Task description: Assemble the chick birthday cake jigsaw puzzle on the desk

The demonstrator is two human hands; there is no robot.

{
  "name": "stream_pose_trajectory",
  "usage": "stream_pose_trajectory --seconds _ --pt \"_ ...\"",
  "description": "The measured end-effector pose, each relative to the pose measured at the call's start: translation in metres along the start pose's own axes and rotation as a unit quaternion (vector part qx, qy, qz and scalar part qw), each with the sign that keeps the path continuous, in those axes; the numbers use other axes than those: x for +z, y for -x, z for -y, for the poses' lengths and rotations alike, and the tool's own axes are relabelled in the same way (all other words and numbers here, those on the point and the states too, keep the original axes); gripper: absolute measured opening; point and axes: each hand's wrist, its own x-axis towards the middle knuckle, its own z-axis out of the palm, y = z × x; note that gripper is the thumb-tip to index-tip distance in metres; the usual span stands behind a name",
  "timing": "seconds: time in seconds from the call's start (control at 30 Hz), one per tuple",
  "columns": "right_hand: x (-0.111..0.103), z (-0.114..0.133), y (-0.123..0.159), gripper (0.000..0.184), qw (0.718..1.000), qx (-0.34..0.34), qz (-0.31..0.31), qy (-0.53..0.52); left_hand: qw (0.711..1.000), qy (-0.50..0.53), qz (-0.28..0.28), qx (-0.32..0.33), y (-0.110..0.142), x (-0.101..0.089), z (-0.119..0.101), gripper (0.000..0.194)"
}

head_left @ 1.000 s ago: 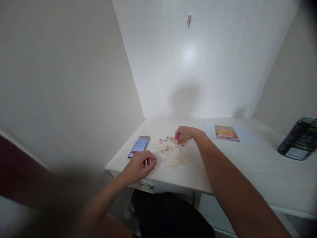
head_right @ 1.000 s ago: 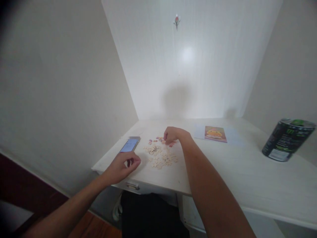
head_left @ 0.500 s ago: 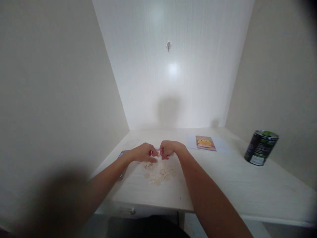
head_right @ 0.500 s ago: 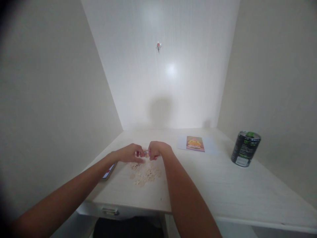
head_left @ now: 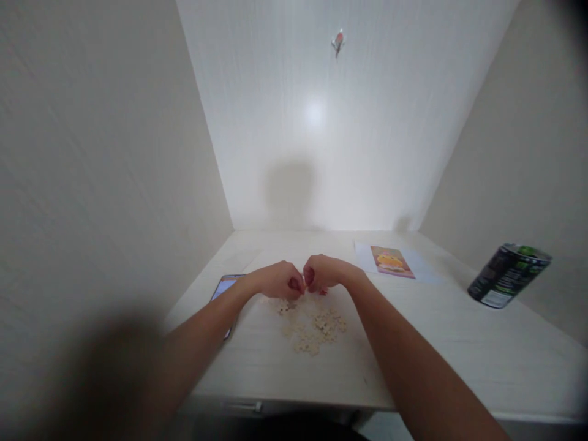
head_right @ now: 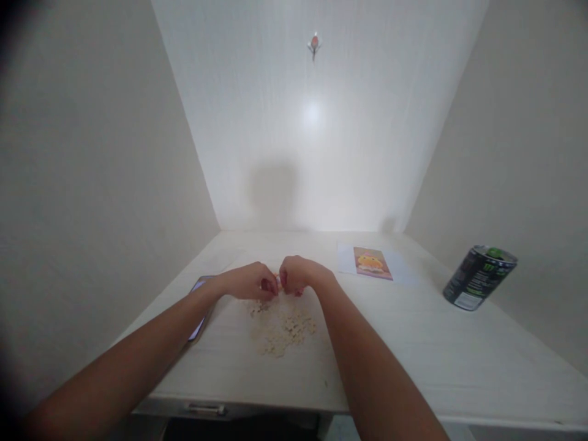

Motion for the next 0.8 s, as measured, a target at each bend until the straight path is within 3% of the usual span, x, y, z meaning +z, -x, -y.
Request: stream_pose_trajectory --seconds 0.2,0.47,0.6,0.8 --pt "0.003 0.003 0.007 0.023 0.998 0.018 -0.04 0.038 0.999 -0.011 -0.049 0.011 0.002 0.01 0.021 0.015" --pt "0.04 0.023 0.061 0.023 0.982 0.018 -0.182 0.052 0.996 -0.063 -0.056 0.03 0.004 0.016 0.019 0.014" --pt "0.054 0.035 0.069 0.023 0.98 0.015 -0.191 0.062 0.995 -0.09 -0.033 0.01 0.01 0.011 0.018 0.016" --pt "0.053 0.038 0.056 0.018 0.981 0.035 -0.182 0.065 0.994 -0.111 -0.01 0.002 0.015 0.005 0.018 0.018"
